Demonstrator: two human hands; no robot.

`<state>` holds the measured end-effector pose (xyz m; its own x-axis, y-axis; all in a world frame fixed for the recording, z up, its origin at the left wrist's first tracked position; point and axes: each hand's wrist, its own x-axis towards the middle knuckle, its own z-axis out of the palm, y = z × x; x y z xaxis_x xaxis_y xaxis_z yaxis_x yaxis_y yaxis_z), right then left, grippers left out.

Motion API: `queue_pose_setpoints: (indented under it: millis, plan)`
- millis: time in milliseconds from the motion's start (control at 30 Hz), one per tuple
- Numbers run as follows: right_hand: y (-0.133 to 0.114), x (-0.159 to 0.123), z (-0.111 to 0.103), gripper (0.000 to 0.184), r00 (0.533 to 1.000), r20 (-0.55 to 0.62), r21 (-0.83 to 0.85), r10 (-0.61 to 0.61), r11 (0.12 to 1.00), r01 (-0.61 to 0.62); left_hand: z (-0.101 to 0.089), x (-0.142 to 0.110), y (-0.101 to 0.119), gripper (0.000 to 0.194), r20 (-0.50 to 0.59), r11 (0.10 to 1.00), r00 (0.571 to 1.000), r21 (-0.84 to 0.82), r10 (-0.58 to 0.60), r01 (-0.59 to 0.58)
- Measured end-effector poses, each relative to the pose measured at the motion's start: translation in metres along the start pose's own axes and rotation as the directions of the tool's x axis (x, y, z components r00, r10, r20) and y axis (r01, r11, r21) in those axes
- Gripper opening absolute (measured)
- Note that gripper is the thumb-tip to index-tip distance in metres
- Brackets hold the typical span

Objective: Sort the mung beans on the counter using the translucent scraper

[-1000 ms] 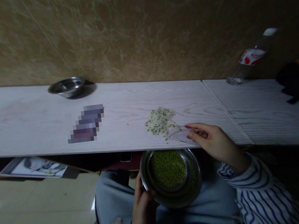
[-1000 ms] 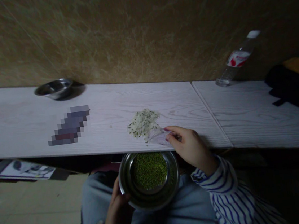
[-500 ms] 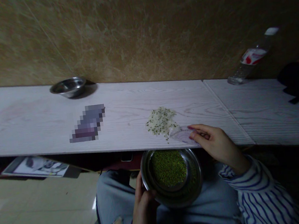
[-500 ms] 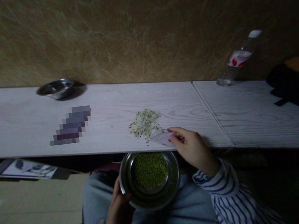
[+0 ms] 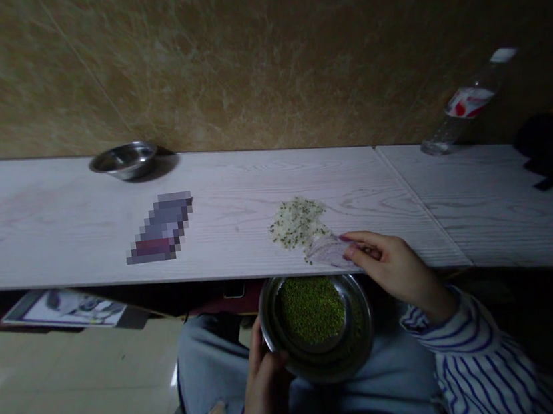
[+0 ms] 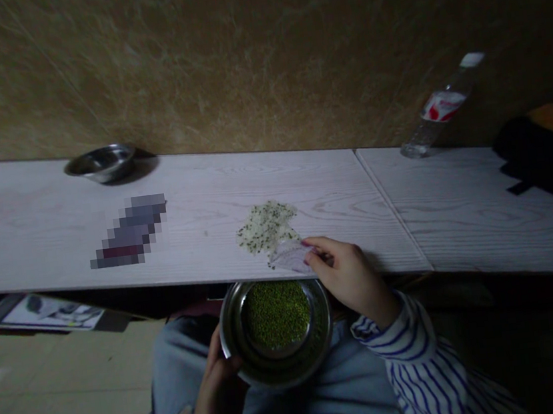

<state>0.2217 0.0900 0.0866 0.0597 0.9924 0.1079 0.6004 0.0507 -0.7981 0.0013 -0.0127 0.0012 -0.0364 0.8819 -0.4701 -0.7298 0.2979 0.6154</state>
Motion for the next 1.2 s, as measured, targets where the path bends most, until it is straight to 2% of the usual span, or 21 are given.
queue_pose_setpoints:
  millis: [300, 533, 667, 867, 1000, 1200]
  plan:
    - [0.003, -0.001, 0.0, 0.034, 0.999, -0.009, -0.049, -0.035, 0.998, 0.034, -0.002, 0.001, -0.001, 0.066, 0.005, 1.0, 1.0, 0.0, 0.001, -0.001]
    - [-0.001, 0.016, 0.007, 0.033, 0.997, -0.011, -0.048, -0.081, 0.996, 0.081, -0.005, 0.001, 0.0, 0.063, -0.003, 1.0, 1.0, 0.009, 0.01, -0.009]
    - [-0.004, 0.02, 0.0, 0.032, 0.996, -0.047, -0.067, -0.073, 0.995, 0.07, -0.007, 0.003, -0.001, 0.058, 0.008, 0.999, 1.0, 0.016, 0.028, -0.028]
    - [-0.001, 0.018, -0.01, 0.034, 0.995, -0.09, -0.105, -0.032, 0.994, 0.023, -0.005, 0.002, -0.002, 0.067, 0.01, 1.0, 1.0, 0.003, -0.005, 0.005]
    - [0.001, 0.016, -0.008, 0.032, 0.996, -0.08, -0.117, -0.026, 0.993, 0.017, -0.005, 0.001, -0.001, 0.065, 0.004, 1.0, 1.0, -0.002, 0.004, -0.004]
    - [-0.007, 0.013, -0.003, 0.033, 1.0, -0.018, -0.03, -0.017, 0.999, 0.017, -0.004, 0.001, -0.001, 0.063, 0.021, 1.0, 1.0, 0.01, -0.005, 0.005]
